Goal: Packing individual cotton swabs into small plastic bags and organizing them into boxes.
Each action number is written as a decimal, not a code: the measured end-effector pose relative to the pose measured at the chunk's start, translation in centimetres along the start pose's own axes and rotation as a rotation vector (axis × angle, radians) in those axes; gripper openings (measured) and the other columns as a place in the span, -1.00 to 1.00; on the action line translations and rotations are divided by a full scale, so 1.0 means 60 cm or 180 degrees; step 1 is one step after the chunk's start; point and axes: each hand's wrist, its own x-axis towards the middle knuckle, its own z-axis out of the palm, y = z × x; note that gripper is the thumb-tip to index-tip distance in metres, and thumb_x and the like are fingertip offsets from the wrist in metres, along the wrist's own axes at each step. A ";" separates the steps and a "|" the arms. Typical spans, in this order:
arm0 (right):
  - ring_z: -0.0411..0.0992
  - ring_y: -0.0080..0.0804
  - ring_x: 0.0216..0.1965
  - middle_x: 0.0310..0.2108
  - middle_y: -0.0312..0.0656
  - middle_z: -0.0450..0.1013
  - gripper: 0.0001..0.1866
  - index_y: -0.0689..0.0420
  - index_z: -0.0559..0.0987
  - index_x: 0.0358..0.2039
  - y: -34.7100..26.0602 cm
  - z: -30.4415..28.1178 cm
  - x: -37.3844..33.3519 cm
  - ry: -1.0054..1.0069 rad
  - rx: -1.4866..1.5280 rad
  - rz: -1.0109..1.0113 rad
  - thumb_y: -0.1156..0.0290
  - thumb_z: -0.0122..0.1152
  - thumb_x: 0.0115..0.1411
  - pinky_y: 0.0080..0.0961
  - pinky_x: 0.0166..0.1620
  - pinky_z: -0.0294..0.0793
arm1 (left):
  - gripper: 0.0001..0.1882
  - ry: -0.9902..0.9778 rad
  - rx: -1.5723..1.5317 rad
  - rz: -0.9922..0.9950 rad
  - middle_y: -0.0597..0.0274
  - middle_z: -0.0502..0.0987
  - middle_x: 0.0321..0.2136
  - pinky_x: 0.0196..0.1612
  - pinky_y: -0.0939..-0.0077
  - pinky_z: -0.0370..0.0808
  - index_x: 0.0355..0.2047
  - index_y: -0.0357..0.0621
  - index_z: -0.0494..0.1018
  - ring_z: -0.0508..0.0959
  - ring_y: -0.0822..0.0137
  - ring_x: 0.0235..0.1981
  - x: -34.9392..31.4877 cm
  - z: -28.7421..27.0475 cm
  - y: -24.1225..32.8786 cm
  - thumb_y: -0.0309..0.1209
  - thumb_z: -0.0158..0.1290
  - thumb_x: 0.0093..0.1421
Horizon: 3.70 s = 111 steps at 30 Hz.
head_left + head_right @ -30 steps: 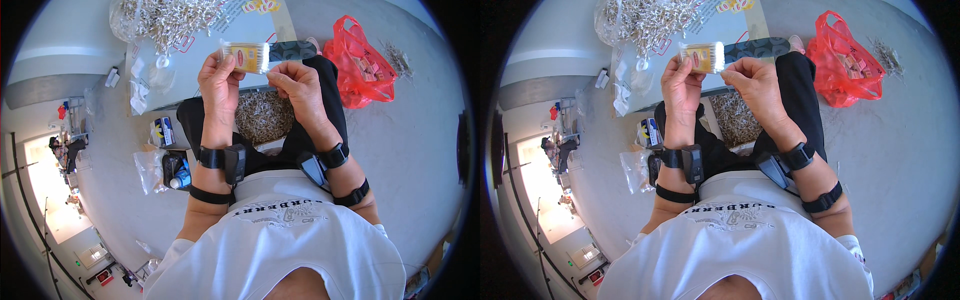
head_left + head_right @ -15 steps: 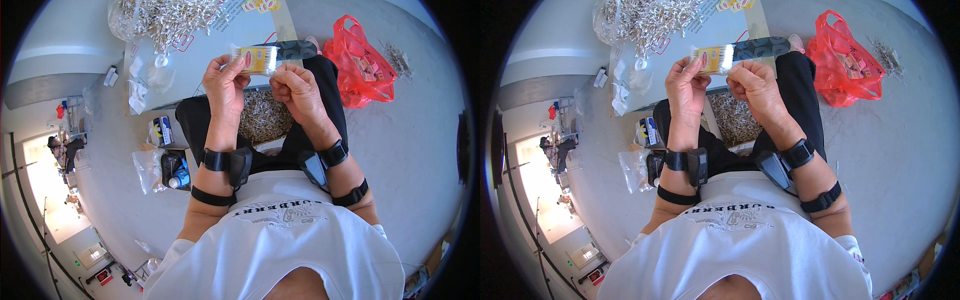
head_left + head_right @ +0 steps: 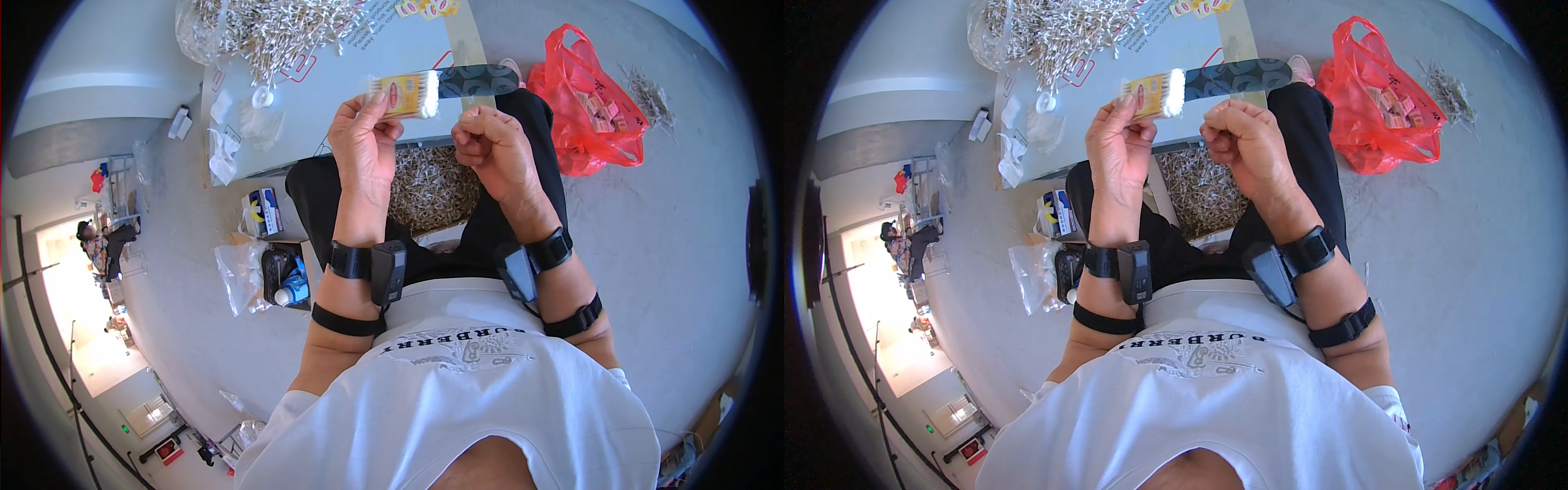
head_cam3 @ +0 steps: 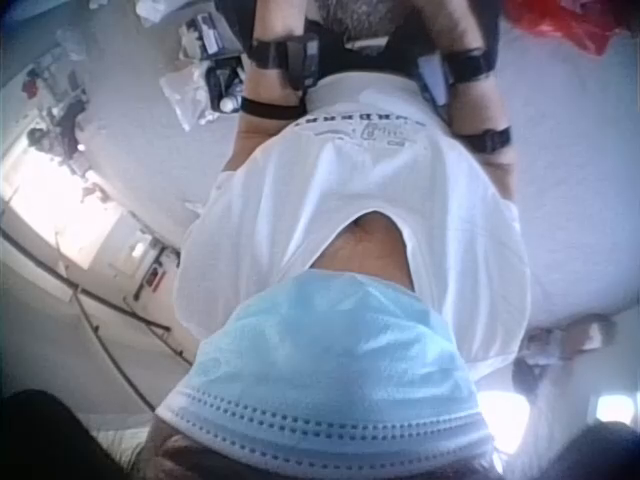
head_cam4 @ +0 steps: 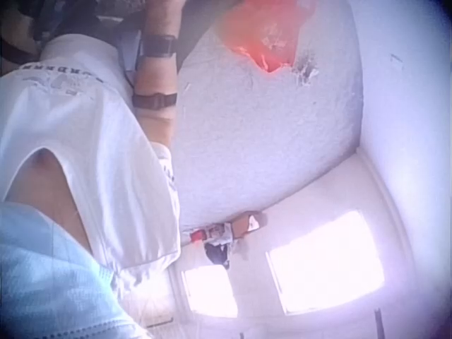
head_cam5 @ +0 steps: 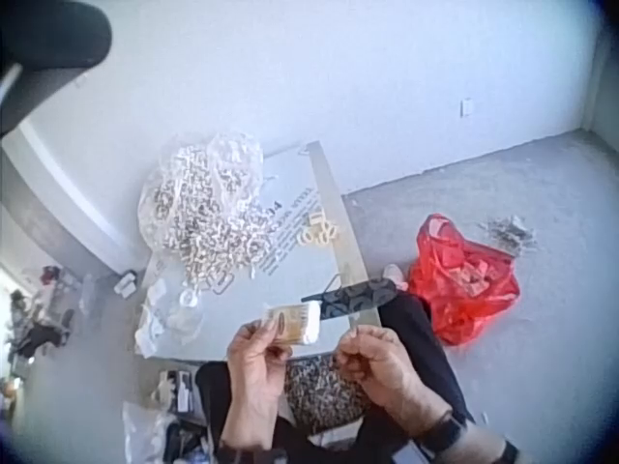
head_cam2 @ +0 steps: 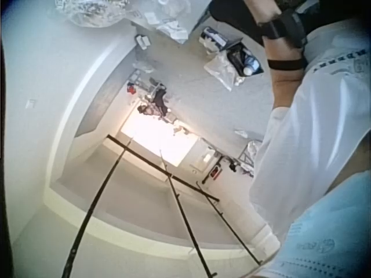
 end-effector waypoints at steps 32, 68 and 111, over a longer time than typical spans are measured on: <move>0.40 -0.49 -0.11 0.01 -0.19 0.37 -0.52 0.21 0.44 -0.02 -0.026 0.017 -0.004 -0.1197 -0.0969 -0.1056 0.75 0.06 -0.03 -0.59 -0.03 0.40 | -0.79 -0.0324 -0.0032 -0.0648 0.20 0.48 -0.55 -0.70 0.67 0.29 -0.32 -0.24 0.35 0.43 0.47 -0.67 -0.016 0.018 -0.012 -0.47 0.13 0.07; 0.14 -0.78 -0.64 -0.64 -0.45 0.25 -0.62 0.14 0.42 -0.49 0.021 -0.010 0.068 0.0690 -0.1546 -0.1219 0.09 -0.06 0.27 -0.74 -0.64 0.10 | -0.80 -0.0306 0.0318 -0.0126 0.27 0.44 -0.59 -0.62 0.64 0.30 -0.48 -0.27 0.43 0.36 0.50 -0.65 0.006 0.034 -0.022 -0.37 0.03 0.19; 0.19 -0.41 -0.63 -0.64 -0.15 0.26 -0.71 0.27 0.37 -0.62 0.022 0.021 0.250 0.0933 -0.4196 -0.2698 0.39 0.14 0.16 -0.46 -0.54 0.21 | -0.80 -0.0078 -0.0260 -0.0782 0.15 0.52 -0.42 -0.45 0.53 0.42 -0.27 -0.34 0.42 0.48 0.39 -0.52 0.154 -0.060 -0.118 -0.42 0.00 0.19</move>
